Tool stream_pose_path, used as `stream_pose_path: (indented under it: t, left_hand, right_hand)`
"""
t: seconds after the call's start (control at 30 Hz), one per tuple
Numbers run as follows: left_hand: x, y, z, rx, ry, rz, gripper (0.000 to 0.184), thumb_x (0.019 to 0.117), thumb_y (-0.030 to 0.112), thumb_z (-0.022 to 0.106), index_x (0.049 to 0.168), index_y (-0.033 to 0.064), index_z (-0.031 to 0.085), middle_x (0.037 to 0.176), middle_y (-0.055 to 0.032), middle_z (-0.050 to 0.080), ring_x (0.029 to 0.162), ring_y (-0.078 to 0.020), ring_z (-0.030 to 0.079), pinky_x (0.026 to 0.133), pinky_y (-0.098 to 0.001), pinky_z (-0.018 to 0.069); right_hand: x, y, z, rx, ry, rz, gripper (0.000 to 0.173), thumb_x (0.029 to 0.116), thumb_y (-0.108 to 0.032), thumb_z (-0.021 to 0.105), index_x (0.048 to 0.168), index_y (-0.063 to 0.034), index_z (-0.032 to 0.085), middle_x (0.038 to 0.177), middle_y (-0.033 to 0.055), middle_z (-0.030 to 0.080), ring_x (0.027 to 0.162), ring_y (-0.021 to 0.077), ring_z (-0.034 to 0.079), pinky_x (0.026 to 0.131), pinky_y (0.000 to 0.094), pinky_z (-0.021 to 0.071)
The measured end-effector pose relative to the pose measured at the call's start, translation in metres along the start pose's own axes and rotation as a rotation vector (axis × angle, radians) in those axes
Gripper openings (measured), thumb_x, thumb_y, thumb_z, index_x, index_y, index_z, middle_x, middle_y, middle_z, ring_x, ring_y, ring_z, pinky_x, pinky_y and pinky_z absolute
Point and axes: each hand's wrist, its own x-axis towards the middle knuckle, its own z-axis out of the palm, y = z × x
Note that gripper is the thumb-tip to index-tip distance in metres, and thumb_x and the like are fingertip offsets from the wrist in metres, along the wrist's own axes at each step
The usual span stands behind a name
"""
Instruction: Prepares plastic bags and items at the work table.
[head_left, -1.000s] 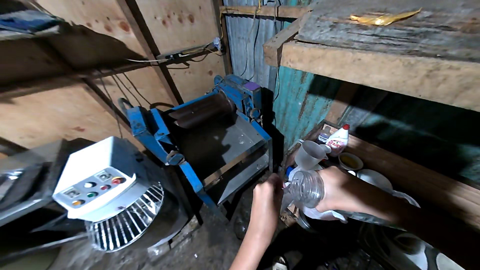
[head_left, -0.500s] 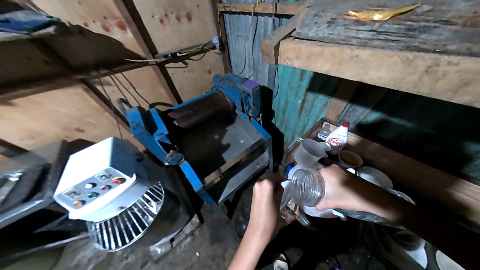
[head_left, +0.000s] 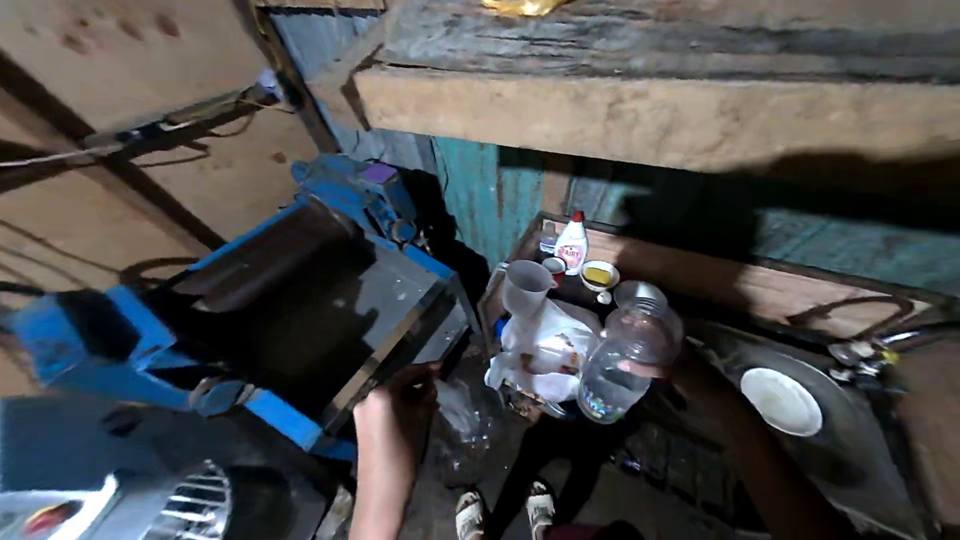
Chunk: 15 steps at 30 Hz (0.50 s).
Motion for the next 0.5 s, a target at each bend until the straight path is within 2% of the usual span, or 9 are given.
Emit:
stream_pose_path:
  t: [0.1,0.23,0.3,0.4,0.5]
  left_hand:
    - [0.004,-0.001,0.000,-0.015,-0.004,0.014,0.016,0.0896,0.003,0.068,0.102,0.0077,0.076,0.090,-0.0025,0.076,0.073,-0.0094,0.071,0.069,-0.0300,0.0600]
    - [0.006,-0.001,0.004,-0.031,0.002,0.045,0.015,0.0896,0.003,0.067,0.101,0.0072,0.076,0.090,-0.0017,0.076,0.068,-0.0069,0.069,0.065,-0.0275,0.0588]
    - [0.007,-0.001,0.005,-0.029,0.009,0.063,0.015,0.0901,0.004,0.066,0.101,0.0071,0.076,0.089,-0.0019,0.076,0.067,-0.0067,0.069,0.063,-0.0270,0.0582]
    - [0.009,0.002,0.007,-0.039,0.008,0.057,0.016,0.0904,0.004,0.065,0.103,0.0080,0.075,0.088,0.0003,0.075,0.066,-0.0032,0.068,0.061,-0.0229,0.0569]
    - [0.010,0.010,0.005,-0.065,-0.006,0.008,0.017,0.0896,0.003,0.068,0.105,0.0077,0.073,0.089,0.0007,0.075,0.068,-0.0028,0.069,0.062,-0.0225,0.0578]
  right_hand:
    - [-0.005,0.025,-0.023,-0.156,0.116,0.040,0.084,0.0726,-0.023,0.089,0.139,0.0120,0.050,0.136,0.0220,0.061,0.128,0.0166,0.058,0.111,0.0275,0.0443]
    - [0.008,0.060,-0.027,-0.180,0.309,0.231,0.072,0.0791,-0.011,0.085,0.140,0.0088,0.052,0.139,0.0254,0.058,0.132,0.0266,0.055,0.113,0.0371,0.0431]
    - [0.015,0.092,-0.024,-0.138,0.365,0.300,0.074,0.0768,-0.012,0.087,0.140,0.0042,0.053,0.140,0.0226,0.058,0.132,0.0270,0.056,0.112,0.0397,0.0450]
    - [0.025,0.145,-0.015,-0.023,0.334,0.274,0.076,0.0751,-0.010,0.088,0.141,0.0032,0.052,0.139,0.0207,0.058,0.130,0.0245,0.056,0.110,0.0382,0.0468]
    - [0.035,0.176,0.003,-0.005,0.418,0.288,0.072,0.0692,-0.015,0.093,0.133,-0.0001,0.062,0.130,0.0161,0.066,0.123,0.0211,0.063,0.107,0.0390,0.0508]
